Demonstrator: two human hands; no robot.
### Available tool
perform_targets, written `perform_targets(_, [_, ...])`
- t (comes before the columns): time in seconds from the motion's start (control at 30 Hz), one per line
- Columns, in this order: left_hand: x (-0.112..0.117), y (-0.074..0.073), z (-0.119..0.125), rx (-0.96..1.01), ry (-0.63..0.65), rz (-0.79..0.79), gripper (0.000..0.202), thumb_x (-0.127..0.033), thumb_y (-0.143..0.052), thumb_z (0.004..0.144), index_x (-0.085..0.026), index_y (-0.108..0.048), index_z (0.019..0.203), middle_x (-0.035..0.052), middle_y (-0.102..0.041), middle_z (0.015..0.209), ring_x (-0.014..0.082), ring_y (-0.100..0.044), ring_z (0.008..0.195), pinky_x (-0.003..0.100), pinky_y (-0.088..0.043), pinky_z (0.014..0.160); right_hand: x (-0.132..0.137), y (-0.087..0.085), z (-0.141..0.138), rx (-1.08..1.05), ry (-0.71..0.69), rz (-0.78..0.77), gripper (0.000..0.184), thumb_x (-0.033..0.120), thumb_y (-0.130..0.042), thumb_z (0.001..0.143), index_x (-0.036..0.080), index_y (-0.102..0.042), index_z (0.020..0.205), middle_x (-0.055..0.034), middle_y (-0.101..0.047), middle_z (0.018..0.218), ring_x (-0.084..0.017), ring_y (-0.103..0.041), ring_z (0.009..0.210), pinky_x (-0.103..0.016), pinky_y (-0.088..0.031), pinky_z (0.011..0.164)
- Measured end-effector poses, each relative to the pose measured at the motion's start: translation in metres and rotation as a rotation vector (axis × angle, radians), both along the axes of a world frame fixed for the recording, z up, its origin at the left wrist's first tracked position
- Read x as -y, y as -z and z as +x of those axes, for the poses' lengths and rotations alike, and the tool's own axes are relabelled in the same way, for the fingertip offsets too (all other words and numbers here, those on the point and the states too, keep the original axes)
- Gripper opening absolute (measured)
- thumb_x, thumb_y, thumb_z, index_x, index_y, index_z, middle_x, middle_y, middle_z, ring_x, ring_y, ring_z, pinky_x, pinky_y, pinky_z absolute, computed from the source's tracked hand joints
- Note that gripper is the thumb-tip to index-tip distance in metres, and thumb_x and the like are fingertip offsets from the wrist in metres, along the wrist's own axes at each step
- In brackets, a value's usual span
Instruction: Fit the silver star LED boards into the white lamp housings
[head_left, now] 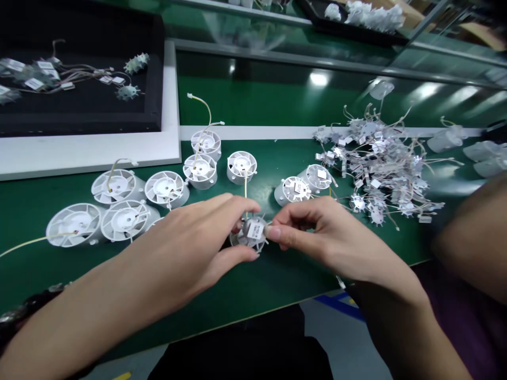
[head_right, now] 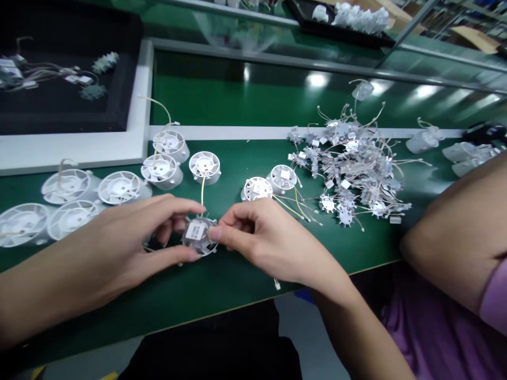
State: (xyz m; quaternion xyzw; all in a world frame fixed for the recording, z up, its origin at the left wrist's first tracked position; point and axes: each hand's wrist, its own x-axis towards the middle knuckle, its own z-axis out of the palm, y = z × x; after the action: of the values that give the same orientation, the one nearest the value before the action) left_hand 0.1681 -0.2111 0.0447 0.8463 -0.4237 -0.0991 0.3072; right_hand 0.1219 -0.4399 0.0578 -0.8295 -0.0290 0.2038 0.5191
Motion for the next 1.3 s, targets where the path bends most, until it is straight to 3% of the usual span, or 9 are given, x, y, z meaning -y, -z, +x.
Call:
perform_targets(0.2, [0.005,0.003,-0.003,0.171,0.06,0.208,0.03,-0.036,-0.075,0.085,-0.02,-0.064,0.107,0.003,-0.06,0.09,0.0212,-0.058,0.063,0.032,-0.036,0.052,0.001,0.011,-0.001,-0.103,-0.035,-0.089,0.034,0.043,-0.07,0.089,0.018,-0.065,0.068,0.0043,-0.05,0.056,-0.007,-0.038,0.049,-0.021,-0.025,0.041])
perform_targets(0.5, [0.003,0.0,0.006,0.021,0.07,0.193,0.029,-0.033,-0.073,0.087,-0.024,-0.066,0.113,0.0021,-0.065,0.098,0.0181,-0.062,0.066,0.029,-0.036,0.053,0.0,0.017,0.003,-0.123,-0.048,-0.094,0.038,0.048,-0.067,0.09,0.017,-0.064,0.068,0.0039,-0.047,0.055,-0.008,-0.036,0.049,-0.021,-0.025,0.04])
perform_targets(0.63, [0.001,0.004,0.008,0.001,0.073,0.218,0.025,-0.038,-0.067,0.091,-0.025,-0.066,0.113,0.0023,-0.067,0.1,0.0212,-0.063,0.071,0.031,-0.038,0.056,-0.001,0.019,0.003,-0.119,-0.045,-0.099,0.04,0.049,-0.067,0.09,0.017,-0.063,0.067,0.0039,-0.047,0.054,-0.008,-0.037,0.046,-0.021,-0.025,0.038])
perform_targets(0.73, [0.002,0.005,0.008,0.019,0.075,0.226,0.028,-0.04,-0.067,0.09,-0.025,-0.065,0.114,0.0023,-0.068,0.101,0.0245,-0.064,0.074,0.034,-0.041,0.06,-0.001,0.017,0.001,-0.069,-0.038,-0.142,0.034,0.046,-0.067,0.091,0.019,-0.067,0.071,0.0026,-0.056,0.058,-0.009,-0.046,0.05,-0.022,-0.031,0.042])
perform_targets(0.9, [0.002,0.009,0.007,0.065,0.09,0.171,0.035,-0.046,-0.064,0.092,-0.028,-0.062,0.122,0.0016,-0.067,0.115,0.0264,-0.067,0.081,0.037,-0.045,0.065,0.004,0.013,-0.005,0.079,-0.095,-0.185,0.011,0.031,-0.065,0.096,0.023,-0.072,0.092,0.0032,-0.073,0.082,-0.011,-0.063,0.069,-0.024,-0.043,0.062])
perform_targets(1.17, [0.003,0.015,0.01,0.019,0.12,0.155,0.032,-0.051,-0.059,0.095,-0.028,-0.062,0.118,0.0008,-0.072,0.114,0.0291,-0.07,0.087,0.041,-0.047,0.07,0.004,0.032,-0.02,0.306,-0.128,-0.3,0.017,0.023,-0.058,0.099,0.019,-0.074,0.098,-0.0017,-0.07,0.084,-0.016,-0.062,0.076,-0.03,-0.042,0.07])
perform_targets(1.3, [0.003,0.009,0.011,0.035,0.096,0.128,0.036,-0.055,-0.059,0.095,-0.029,-0.062,0.12,0.0001,-0.071,0.116,0.0266,-0.07,0.095,0.038,-0.047,0.072,0.007,0.021,-0.027,0.352,-0.156,-0.394,0.018,0.025,-0.056,0.101,0.021,-0.073,0.098,-0.0014,-0.069,0.085,-0.016,-0.063,0.074,-0.029,-0.044,0.069])
